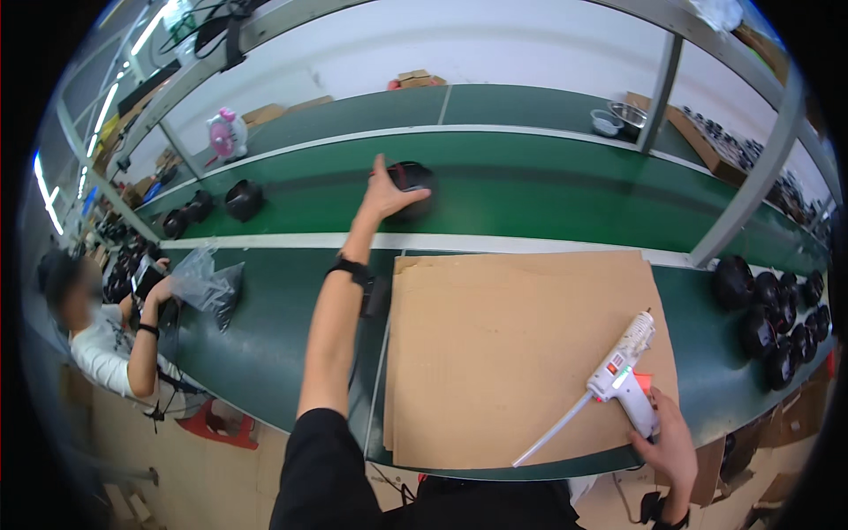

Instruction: Applying hot glue to secure wires inside black plastic housings on an assembly line.

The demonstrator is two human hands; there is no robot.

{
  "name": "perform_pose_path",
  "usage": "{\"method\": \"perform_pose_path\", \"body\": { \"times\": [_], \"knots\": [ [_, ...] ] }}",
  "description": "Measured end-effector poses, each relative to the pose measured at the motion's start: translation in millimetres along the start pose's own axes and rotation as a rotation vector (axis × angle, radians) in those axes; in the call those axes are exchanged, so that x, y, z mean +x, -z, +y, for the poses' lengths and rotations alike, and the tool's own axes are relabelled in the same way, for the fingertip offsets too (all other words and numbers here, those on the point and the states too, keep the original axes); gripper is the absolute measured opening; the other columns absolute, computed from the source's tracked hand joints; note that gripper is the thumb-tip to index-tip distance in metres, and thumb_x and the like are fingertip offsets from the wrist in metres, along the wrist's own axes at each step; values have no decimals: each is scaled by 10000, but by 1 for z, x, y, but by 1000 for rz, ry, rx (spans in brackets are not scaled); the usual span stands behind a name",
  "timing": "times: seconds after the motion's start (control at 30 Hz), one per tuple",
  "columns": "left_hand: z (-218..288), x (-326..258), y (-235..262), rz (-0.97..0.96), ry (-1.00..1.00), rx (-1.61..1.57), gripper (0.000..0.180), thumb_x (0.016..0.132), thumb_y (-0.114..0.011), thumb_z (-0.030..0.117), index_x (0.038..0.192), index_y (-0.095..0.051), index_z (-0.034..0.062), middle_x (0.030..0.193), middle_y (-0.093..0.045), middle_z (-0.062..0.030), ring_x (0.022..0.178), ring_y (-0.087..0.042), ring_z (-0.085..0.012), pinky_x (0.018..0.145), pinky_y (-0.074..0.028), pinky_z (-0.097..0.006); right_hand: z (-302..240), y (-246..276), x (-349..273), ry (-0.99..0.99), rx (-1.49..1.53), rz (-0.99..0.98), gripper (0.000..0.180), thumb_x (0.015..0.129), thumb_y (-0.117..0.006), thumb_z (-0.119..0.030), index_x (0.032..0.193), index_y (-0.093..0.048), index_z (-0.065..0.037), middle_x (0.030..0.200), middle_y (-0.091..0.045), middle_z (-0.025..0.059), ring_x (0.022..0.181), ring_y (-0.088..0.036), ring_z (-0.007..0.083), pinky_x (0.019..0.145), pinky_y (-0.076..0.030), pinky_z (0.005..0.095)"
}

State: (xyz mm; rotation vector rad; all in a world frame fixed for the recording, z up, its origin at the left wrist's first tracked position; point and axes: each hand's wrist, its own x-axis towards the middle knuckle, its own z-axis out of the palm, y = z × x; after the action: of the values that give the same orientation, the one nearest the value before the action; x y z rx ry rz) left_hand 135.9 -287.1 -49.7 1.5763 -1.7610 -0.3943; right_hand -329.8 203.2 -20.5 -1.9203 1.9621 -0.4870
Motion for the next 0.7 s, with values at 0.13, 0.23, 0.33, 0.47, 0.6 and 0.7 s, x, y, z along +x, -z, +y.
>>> {"method": "perform_pose_path", "body": {
  "times": [0.13, 0.23, 0.33, 0.47, 0.6, 0.7],
  "knots": [
    [43, -36, 4, -107, -253, -28, 1460, 512, -990, 505, 1562, -173, -98, 1473, -468, -340, 1379, -500, -406, 1151, -412, -415, -14, -34, 1, -153, -173, 143, 857, 717, -723, -25, 1507, -394, 15, 1357, -508, 236, 1250, -508, 441, 1005, -483, 491],
    [90, -127, 27, -289, -493, -188, 1373, 502, -976, 448, 1550, -245, -54, 1489, -440, -318, 1376, -479, -438, 1150, -411, -437, -14, -54, 11, -156, -202, 227, 881, 694, -676, 12, 1523, -377, 4, 1336, -503, 246, 1234, -502, 453, 989, -479, 500],
    [150, -234, 44, -606, -599, -280, 1311, 554, -951, 345, 1577, -208, 0, 1470, -436, -297, 1392, -436, -454, 1167, -378, -480, 6, -59, 5, -164, -131, 258, 865, 708, -670, 11, 1526, -391, -14, 1318, -501, 250, 1197, -514, 459, 972, -477, 501],
    [168, -347, 22, -575, -518, -324, 1306, 610, -927, 352, 1611, -145, 42, 1451, -413, -302, 1352, -417, -523, 1127, -406, -554, -11, -65, 20, -137, -122, 284, 839, 714, -667, 7, 1511, -406, -6, 1294, -518, 253, 1172, -541, 465, 966, -486, 496],
    [174, -354, 7, -521, -490, -396, 1257, 677, -929, 352, 1596, -154, -13, 1493, -391, -281, 1382, -419, -453, 1166, -355, -500, 27, -76, 36, -155, 4, 405, 736, 732, -715, -52, 1438, -509, -27, 1265, -608, 252, 1173, -608, 432, 986, -494, 464],
    [163, -330, 32, -637, -453, -236, 1203, 778, -889, 395, 1615, -124, -7, 1602, -296, -247, 1453, -384, -387, 1190, -344, -476, 24, -55, 46, -206, 296, 364, 569, 754, -739, -92, 1304, -625, -4, 1085, -731, 184, 1002, -703, 324, 924, -526, 386]
  ]
}}
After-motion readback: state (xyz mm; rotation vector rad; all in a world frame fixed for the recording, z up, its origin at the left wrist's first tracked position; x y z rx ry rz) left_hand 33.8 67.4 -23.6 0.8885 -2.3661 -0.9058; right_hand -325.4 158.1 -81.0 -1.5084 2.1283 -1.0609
